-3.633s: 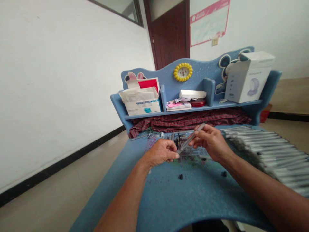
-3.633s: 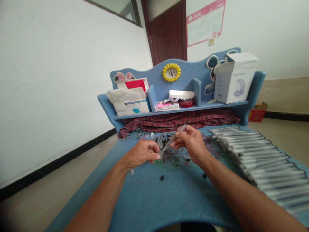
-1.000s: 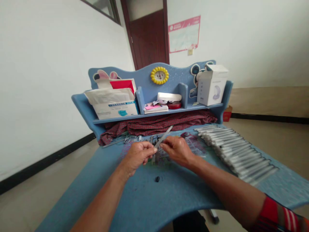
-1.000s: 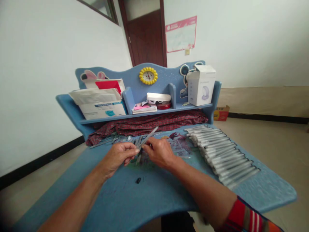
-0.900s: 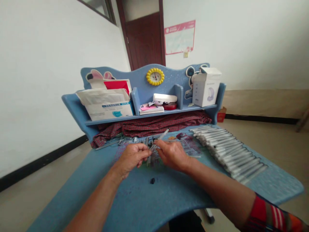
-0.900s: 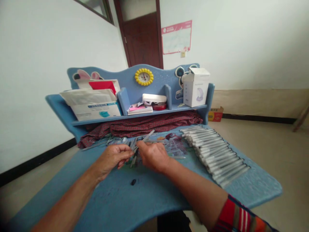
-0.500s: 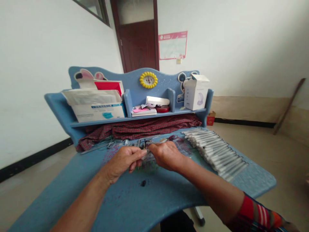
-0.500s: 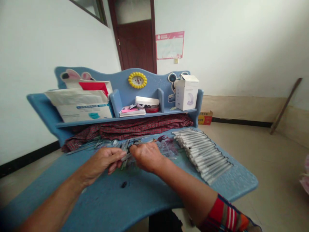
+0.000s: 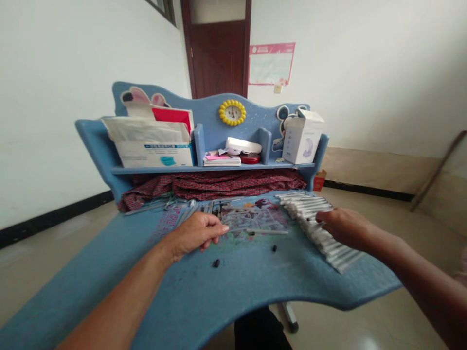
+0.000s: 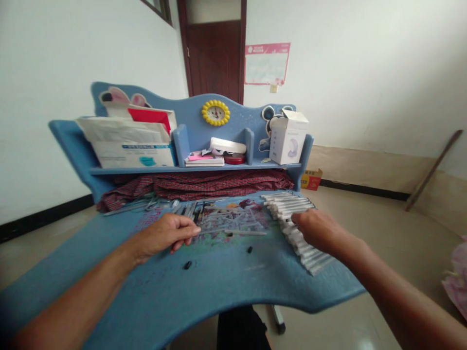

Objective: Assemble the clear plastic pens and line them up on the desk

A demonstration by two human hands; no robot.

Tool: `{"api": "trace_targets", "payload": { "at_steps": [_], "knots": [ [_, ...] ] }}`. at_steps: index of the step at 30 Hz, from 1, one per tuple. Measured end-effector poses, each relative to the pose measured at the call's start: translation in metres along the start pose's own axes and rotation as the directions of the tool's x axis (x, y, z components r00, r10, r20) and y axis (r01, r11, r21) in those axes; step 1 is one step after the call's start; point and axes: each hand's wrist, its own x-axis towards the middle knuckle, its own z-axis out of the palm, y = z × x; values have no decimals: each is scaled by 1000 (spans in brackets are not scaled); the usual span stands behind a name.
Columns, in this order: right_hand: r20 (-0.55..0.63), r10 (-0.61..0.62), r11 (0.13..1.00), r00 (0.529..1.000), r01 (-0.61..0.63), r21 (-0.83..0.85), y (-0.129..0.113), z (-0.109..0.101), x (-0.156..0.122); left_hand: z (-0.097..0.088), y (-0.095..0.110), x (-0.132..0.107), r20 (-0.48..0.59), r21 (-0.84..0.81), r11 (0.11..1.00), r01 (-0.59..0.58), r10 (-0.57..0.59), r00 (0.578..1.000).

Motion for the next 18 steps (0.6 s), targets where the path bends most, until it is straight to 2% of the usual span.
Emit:
{"api": "trace_targets", "payload": {
  "at_steps": [4,13,16,18],
  "knots": [
    [51,12,1000,999,-13,19,19,17,-4,2,0,1,-3,29,999,30,-30,1000],
    [22,20,998,1000,-21,56,28,30,2,4,-3,3,24,41,998,54,-55,998],
    [7,13,998,1000,-14,62,27,25,-2,4,-2,3,21,41,998,52,-53,998],
    [-47,-7,996,999,11,88,18,16,-11,3,-2,3,14,33,998,44,-45,999]
  ]
}}
